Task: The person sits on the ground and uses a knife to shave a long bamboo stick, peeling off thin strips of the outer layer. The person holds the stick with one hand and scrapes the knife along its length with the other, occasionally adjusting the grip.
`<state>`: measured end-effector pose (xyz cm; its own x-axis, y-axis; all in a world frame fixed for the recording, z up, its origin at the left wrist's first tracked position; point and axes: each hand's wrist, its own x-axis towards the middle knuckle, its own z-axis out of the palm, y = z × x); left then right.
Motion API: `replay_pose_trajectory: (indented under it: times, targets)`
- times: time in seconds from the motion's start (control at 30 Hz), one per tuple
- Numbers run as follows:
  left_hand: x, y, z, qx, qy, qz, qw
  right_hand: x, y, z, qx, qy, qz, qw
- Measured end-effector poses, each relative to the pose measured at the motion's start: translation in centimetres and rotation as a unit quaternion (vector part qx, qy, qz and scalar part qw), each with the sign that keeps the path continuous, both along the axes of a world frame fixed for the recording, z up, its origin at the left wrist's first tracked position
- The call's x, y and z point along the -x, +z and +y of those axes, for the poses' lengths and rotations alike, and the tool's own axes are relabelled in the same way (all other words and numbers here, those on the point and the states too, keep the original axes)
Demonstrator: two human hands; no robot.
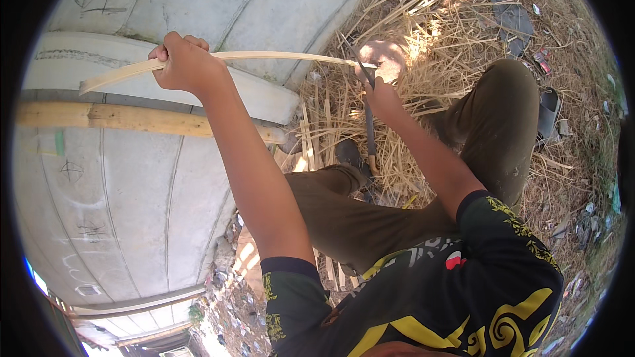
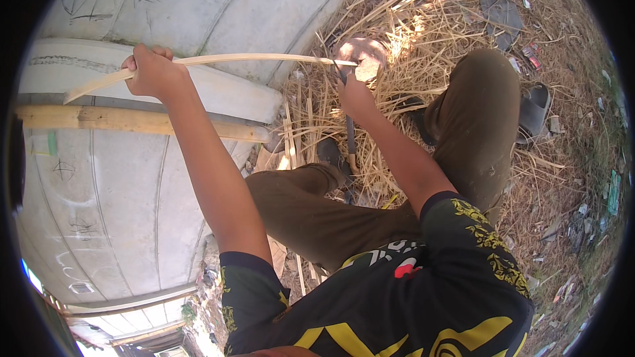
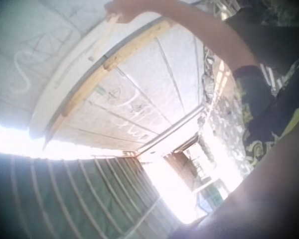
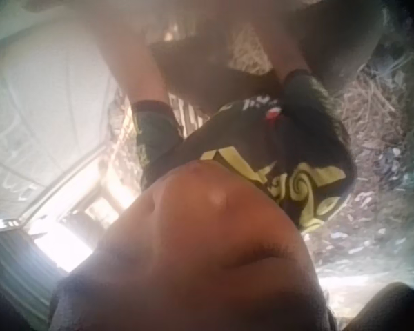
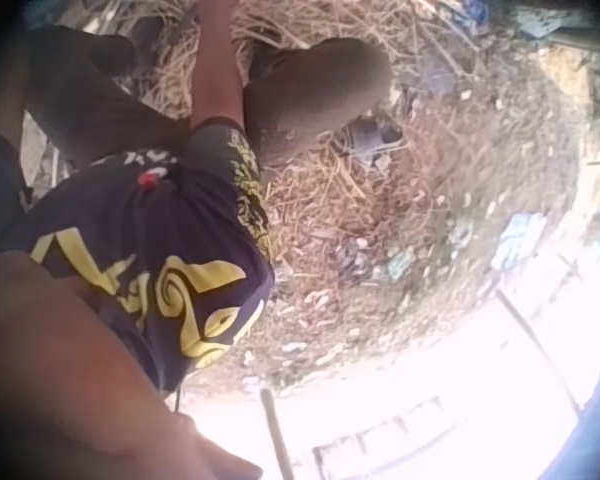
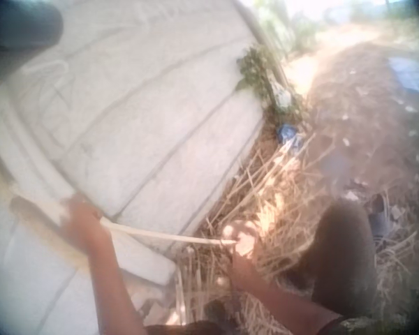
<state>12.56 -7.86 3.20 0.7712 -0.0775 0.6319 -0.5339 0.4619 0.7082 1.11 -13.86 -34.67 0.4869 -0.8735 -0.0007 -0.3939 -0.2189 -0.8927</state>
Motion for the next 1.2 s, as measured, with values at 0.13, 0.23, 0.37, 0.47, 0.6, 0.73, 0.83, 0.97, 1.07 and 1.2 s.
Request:
replay_pose_trajectory:
  times: [0.13, 0.23, 0.37, 0.47, 0.6, 0.73, 0.83, 0.97, 1.07, 1.2]
  targets:
    - [0.9, 0.3, -0.1, 0.013, 0.009, 0.012, 1.000, 0.0, 3.1, 1.0, 0.096, -0.015, -0.155, 0.983]
    - [1.3, 0.0, -0.4, 0.025, -0.012, 0.000, 1.000, 0.5, 1.1, 1.0, 0.038, -0.037, -0.107, 0.993]
    - [1.1, 0.9, -0.6, 0.005, -0.016, 0.005, 1.000, 1.2, -2.7, -2.6, -0.044, -0.018, 0.057, 0.997]
    - [-0.1, -0.4, 0.3, -0.001, -0.006, -0.009, 1.000, 0.5, 2.9, -3.2, -0.009, -0.073, -0.077, 0.994]
    - [1.0, 0.0, -0.5, 0.009, 0.002, 0.002, 1.000, 1.0, 4.3, -0.4, 0.025, -0.112, -0.213, 0.970]
    - [1.5, 0.4, -1.3, -0.011, -0.012, -0.023, 1.000, 1.6, -4.2, -0.2, -0.046, 0.027, 0.087, 0.995]
    - [0.4, 0.2, -0.4, -0.003, -0.004, -0.002, 1.000, 1.6, -4.7, 0.6, -0.031, -0.058, 0.039, 0.997]
    - [-0.7, -0.3, 0.9, 0.007, 0.019, 0.000, 1.000, 1.1, 5.0, -0.6, -0.029, -0.052, -0.137, 0.989]
    - [-1.3, -0.5, 1.1, 0.015, 0.018, -0.004, 1.000, 1.1, 4.2, 0.4, -0.038, -0.034, -0.160, 0.986]
    - [-0.4, -0.5, 1.1, 0.016, 0.002, 0.005, 1.000, 1.3, -5.8, 1.9, -0.115, 0.073, 0.057, 0.989]
